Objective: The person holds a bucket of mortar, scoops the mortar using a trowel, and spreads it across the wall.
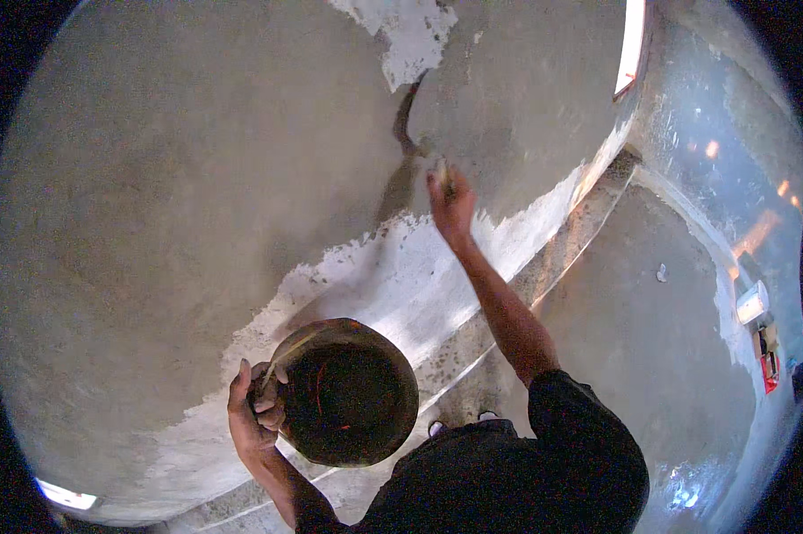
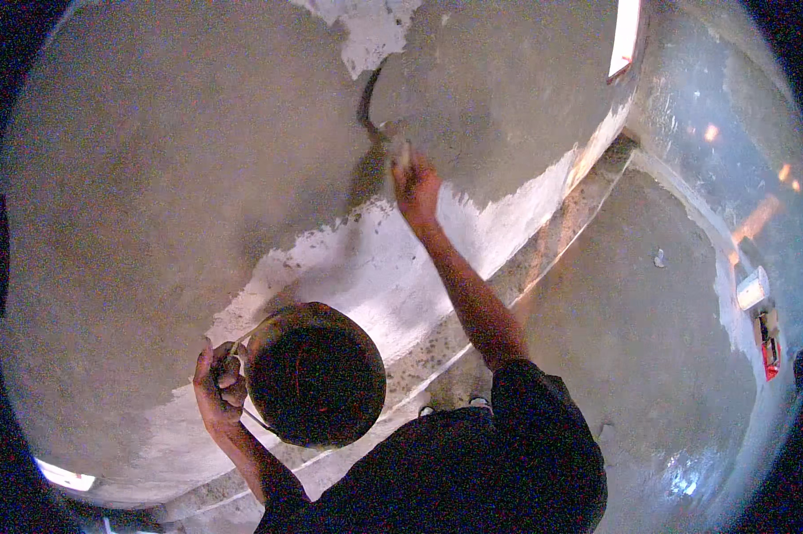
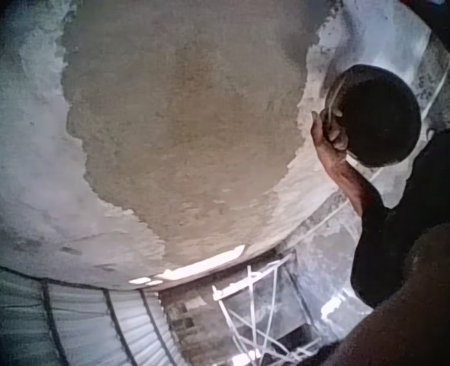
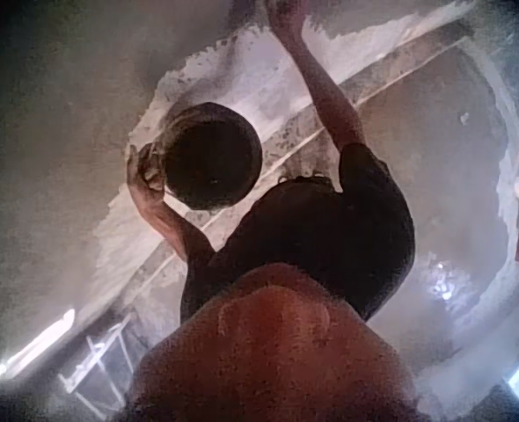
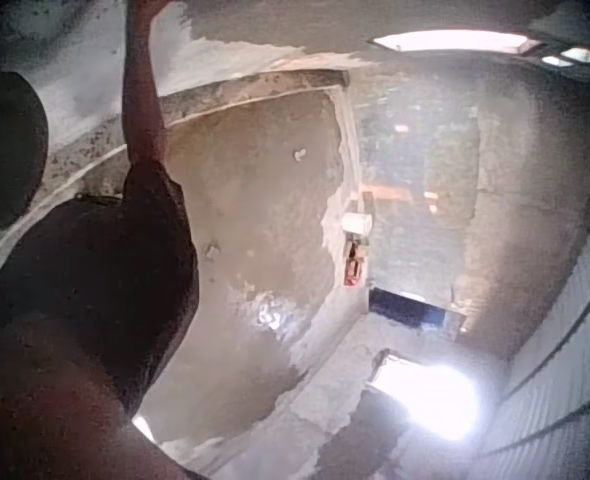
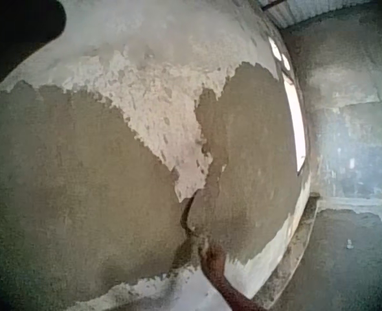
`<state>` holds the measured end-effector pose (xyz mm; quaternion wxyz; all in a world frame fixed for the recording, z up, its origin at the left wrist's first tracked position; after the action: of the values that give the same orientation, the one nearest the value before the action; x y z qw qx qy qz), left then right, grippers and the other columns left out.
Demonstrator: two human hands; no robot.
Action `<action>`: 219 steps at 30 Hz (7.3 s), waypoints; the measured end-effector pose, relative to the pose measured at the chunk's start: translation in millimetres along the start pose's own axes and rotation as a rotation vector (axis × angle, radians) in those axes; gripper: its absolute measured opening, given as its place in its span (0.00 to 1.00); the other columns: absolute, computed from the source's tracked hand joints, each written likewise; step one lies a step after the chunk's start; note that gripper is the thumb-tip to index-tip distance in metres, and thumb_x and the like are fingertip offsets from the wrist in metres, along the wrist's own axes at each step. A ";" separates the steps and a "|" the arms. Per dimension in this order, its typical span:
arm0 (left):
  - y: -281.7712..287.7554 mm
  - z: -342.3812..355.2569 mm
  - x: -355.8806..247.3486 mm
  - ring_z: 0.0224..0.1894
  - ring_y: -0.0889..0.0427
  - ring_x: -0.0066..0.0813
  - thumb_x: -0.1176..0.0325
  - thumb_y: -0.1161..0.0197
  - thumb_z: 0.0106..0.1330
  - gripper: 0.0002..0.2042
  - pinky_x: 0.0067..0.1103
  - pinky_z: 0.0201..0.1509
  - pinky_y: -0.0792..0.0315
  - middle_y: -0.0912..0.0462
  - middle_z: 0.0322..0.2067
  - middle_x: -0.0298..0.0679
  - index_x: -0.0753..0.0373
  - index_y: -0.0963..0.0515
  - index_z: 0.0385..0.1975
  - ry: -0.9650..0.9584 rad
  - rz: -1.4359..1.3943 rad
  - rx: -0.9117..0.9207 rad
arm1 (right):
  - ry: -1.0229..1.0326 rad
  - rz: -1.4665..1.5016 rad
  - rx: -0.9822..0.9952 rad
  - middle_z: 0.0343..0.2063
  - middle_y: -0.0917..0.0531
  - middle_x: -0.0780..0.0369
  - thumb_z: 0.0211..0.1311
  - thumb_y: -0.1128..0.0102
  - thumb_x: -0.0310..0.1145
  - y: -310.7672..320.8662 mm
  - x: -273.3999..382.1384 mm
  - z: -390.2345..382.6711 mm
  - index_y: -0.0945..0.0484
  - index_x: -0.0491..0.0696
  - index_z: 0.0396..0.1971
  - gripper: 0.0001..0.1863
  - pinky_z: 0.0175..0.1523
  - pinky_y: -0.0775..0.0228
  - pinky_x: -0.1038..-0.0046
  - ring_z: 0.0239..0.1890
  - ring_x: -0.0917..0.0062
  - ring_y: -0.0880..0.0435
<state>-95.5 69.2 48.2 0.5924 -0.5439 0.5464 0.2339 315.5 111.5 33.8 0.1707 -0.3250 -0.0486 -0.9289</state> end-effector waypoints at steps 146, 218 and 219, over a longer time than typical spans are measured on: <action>-115.2 51.3 66.2 0.07 0.50 0.10 0.47 0.50 0.62 0.22 0.11 0.08 0.59 0.45 0.09 0.23 0.65 0.28 0.26 0.130 0.009 0.112 | 0.353 -0.093 1.901 0.23 0.19 0.51 0.45 0.42 0.39 -47.3 62.5 -250.5 0.20 0.42 0.22 0.13 0.35 0.27 0.58 0.29 0.60 0.19; -33.2 78.9 109.8 0.08 0.42 0.13 0.47 0.53 0.64 0.22 0.13 0.10 0.51 0.34 0.10 0.25 0.61 0.26 0.23 0.129 0.065 -0.209 | -0.609 0.532 0.217 0.13 0.29 0.66 0.64 0.52 0.42 17.0 -64.0 -43.5 0.31 0.40 0.43 0.19 0.15 0.39 0.80 0.12 0.86 0.31; -30.9 80.8 110.3 0.08 0.44 0.13 0.46 0.53 0.64 0.23 0.13 0.10 0.52 0.35 0.10 0.25 0.61 0.26 0.22 0.109 0.063 -0.195 | -0.613 0.535 0.218 0.13 0.29 0.66 0.64 0.52 0.42 12.5 -64.2 -44.1 0.31 0.40 0.43 0.19 0.15 0.39 0.80 0.12 0.86 0.31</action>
<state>-4.5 97.7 -54.5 0.4984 -0.5932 0.5695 0.2745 340.8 109.3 -40.9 0.4168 -0.5674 -0.1093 -0.7017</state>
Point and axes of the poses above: each hand's wrist, its own z-axis towards the middle knuckle, its own y-axis out of the back of the hand, x = y × z, the point moved 9 cm from there along z, towards the middle knuckle
